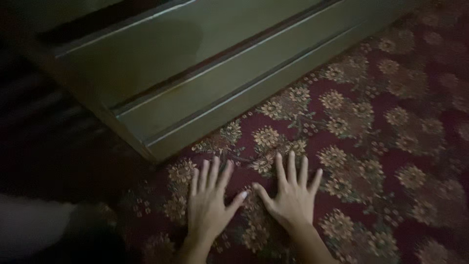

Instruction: The person spreads a maroon floral-patterned bedsheet over a bed, aligns it with the frame, and smooths the surface by hand. The person adjusts the edges and corners to fit the bed frame.

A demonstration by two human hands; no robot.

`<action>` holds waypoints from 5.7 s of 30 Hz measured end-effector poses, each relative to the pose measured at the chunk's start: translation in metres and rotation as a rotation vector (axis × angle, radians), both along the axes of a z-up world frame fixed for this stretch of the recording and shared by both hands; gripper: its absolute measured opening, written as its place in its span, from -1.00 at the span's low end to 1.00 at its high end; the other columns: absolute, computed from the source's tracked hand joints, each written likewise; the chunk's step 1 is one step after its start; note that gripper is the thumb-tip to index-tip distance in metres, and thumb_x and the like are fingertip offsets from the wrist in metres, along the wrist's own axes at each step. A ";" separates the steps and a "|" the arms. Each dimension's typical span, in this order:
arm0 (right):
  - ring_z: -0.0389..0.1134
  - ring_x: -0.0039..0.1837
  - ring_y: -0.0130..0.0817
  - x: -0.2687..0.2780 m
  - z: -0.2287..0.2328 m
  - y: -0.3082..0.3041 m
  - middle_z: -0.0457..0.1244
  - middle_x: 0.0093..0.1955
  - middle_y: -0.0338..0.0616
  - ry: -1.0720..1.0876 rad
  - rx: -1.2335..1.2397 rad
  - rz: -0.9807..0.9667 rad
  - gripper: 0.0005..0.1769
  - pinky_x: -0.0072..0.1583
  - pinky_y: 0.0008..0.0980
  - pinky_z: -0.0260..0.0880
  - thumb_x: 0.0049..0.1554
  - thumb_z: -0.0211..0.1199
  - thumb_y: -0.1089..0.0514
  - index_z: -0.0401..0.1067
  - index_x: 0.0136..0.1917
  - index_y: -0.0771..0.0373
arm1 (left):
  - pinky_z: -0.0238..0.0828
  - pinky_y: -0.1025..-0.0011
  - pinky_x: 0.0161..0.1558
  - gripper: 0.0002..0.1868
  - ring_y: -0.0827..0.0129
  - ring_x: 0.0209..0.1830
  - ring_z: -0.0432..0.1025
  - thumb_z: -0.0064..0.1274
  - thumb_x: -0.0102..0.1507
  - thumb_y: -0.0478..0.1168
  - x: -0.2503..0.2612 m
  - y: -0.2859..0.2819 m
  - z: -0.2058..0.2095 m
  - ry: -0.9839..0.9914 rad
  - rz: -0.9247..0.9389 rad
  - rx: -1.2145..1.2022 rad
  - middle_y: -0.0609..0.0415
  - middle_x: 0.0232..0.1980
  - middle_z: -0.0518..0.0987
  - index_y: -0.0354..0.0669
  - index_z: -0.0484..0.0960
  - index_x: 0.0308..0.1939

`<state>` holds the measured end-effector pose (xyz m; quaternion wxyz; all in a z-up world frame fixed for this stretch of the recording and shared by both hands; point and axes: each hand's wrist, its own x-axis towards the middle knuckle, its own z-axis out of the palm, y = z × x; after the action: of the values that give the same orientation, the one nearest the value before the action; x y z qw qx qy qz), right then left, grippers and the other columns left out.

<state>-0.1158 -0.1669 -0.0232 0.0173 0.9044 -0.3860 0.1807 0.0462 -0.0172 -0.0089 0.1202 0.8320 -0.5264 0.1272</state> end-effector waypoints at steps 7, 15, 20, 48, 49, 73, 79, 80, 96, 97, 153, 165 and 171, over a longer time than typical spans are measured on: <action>-0.52 0.69 0.23 0.077 0.035 -0.038 -0.43 0.75 -0.04 0.365 0.276 0.017 0.32 0.45 0.40 -0.61 -0.16 -0.26 -0.88 -0.31 0.70 -0.30 | -0.37 -0.05 0.52 -0.08 0.04 0.60 -0.08 -0.41 0.25 0.52 0.036 -0.018 0.001 0.081 0.280 0.231 -0.01 0.61 0.07 0.21 0.04 0.58; -0.43 0.71 0.01 0.023 0.017 -0.033 -0.33 0.72 -0.06 0.137 0.159 0.193 0.01 0.56 0.30 -0.55 0.15 -0.26 -0.69 -0.17 0.66 -0.15 | -0.34 0.00 0.59 -0.21 0.19 0.65 -0.04 -0.32 0.39 0.32 0.035 -0.011 -0.006 -0.417 -0.196 0.228 0.06 0.66 0.05 0.15 0.00 0.62; -0.42 0.68 0.09 0.020 -0.001 -0.023 -0.31 0.70 -0.04 0.012 0.026 0.189 0.02 0.48 0.41 -0.56 0.12 -0.24 -0.69 -0.14 0.65 -0.15 | -0.25 -0.14 0.45 0.12 -0.11 0.60 -0.03 -0.20 0.13 0.65 0.038 -0.024 0.019 0.063 0.188 0.350 -0.03 0.67 0.02 0.27 -0.06 0.62; -0.47 0.69 0.11 -0.020 0.020 -0.089 -0.32 0.68 0.04 0.112 0.148 0.254 0.05 0.52 0.20 -0.56 0.12 -0.19 -0.65 -0.24 0.66 -0.09 | 0.09 0.05 0.41 -0.02 -0.06 0.44 0.21 -0.25 0.26 0.47 0.042 -0.056 0.019 -0.128 0.367 0.257 -0.28 0.42 0.33 -0.20 0.19 0.50; -0.46 0.68 0.09 -0.035 0.023 -0.087 -0.32 0.68 0.03 0.107 0.154 0.216 0.05 0.52 0.20 -0.55 0.11 -0.20 -0.65 -0.24 0.65 -0.10 | 0.08 0.04 0.43 -0.11 -0.07 0.45 0.22 -0.26 0.31 0.37 0.027 -0.057 0.015 -0.213 0.390 0.177 -0.30 0.43 0.33 -0.24 0.21 0.49; -0.29 0.63 0.12 -0.072 -0.011 -0.234 -0.15 0.63 -0.07 -0.021 -0.023 -0.237 -0.02 0.50 0.34 -0.53 0.05 -0.12 -0.67 0.01 0.58 -0.23 | -0.41 0.00 0.52 -0.11 0.07 0.64 -0.14 -0.16 0.23 0.41 -0.033 -0.326 0.018 0.000 -0.396 0.211 0.01 0.64 0.02 0.26 0.03 0.56; -0.26 0.66 0.13 -0.006 -0.013 -0.296 -0.14 0.68 -0.12 -0.082 0.011 -0.254 -0.17 0.55 0.24 -0.51 0.17 -0.13 -0.55 0.03 0.60 -0.25 | 0.19 0.01 0.34 -0.10 -0.03 0.50 0.13 -0.21 0.28 0.31 -0.013 -0.390 0.034 0.141 -0.094 0.390 -0.13 0.57 0.12 0.14 -0.10 0.62; -0.25 0.66 0.14 0.002 -0.012 -0.306 -0.14 0.68 -0.13 -0.073 0.008 -0.263 -0.19 0.55 0.24 -0.51 0.18 -0.13 -0.53 0.04 0.60 -0.26 | 0.25 0.02 0.31 -0.13 -0.07 0.45 0.18 -0.23 0.30 0.30 -0.014 -0.397 0.038 0.106 -0.083 0.344 -0.18 0.53 0.18 0.12 -0.07 0.61; -0.40 0.71 -0.08 0.045 0.023 -0.425 -0.25 0.70 -0.20 0.124 0.329 0.009 -0.12 0.58 0.08 -0.56 0.20 -0.17 -0.50 -0.01 0.61 -0.04 | 0.26 -0.02 0.32 -0.13 -0.15 0.34 0.34 -0.04 0.19 0.21 0.013 -0.448 -0.003 0.275 -0.058 0.269 -0.34 0.38 0.38 -0.20 0.19 0.46; -0.36 0.72 -0.12 0.033 0.021 -0.428 -0.24 0.71 -0.21 0.026 0.324 0.055 -0.11 0.61 0.03 -0.53 0.21 -0.20 -0.53 -0.02 0.62 -0.04 | 0.28 -0.02 0.31 -0.12 -0.16 0.33 0.36 -0.04 0.21 0.20 0.017 -0.454 -0.006 0.294 -0.058 0.266 -0.37 0.38 0.37 -0.25 0.18 0.46; -0.43 0.70 -0.08 0.007 -0.011 -0.662 -0.31 0.73 -0.12 0.108 0.124 -0.248 -0.14 0.58 0.15 -0.55 0.27 -0.39 -0.44 -0.13 0.65 0.04 | 0.05 0.04 0.42 -0.30 -0.13 0.53 0.12 -0.24 0.36 -0.04 0.045 -0.421 -0.129 0.526 -0.018 0.128 -0.29 0.52 0.23 -0.22 0.18 0.56; -0.31 0.69 0.05 -0.035 -0.001 -0.422 -0.18 0.69 0.14 -0.156 0.133 -0.153 -0.11 0.59 0.05 -0.47 0.30 -0.24 -0.47 0.01 0.62 0.16 | 0.27 0.04 0.36 -0.30 -0.12 0.42 0.32 -0.32 0.39 0.05 0.024 -0.447 -0.047 0.110 -0.307 -0.056 -0.29 0.48 0.35 -0.20 0.18 0.55; -0.29 0.68 0.08 -0.091 0.004 -0.300 -0.15 0.65 0.15 -0.118 0.107 -0.142 -0.13 0.57 0.10 -0.43 0.25 -0.13 -0.45 0.04 0.61 0.11 | -0.06 0.05 0.54 -0.29 0.02 0.59 0.09 -0.44 0.45 0.14 0.007 -0.449 -0.011 0.030 -0.161 0.240 -0.10 0.63 0.08 -0.12 -0.04 0.60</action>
<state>-0.2065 -0.4669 -0.0194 -0.0408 0.8623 -0.4586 0.2111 0.0531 -0.4662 -0.0204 0.0377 0.7972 -0.6011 0.0407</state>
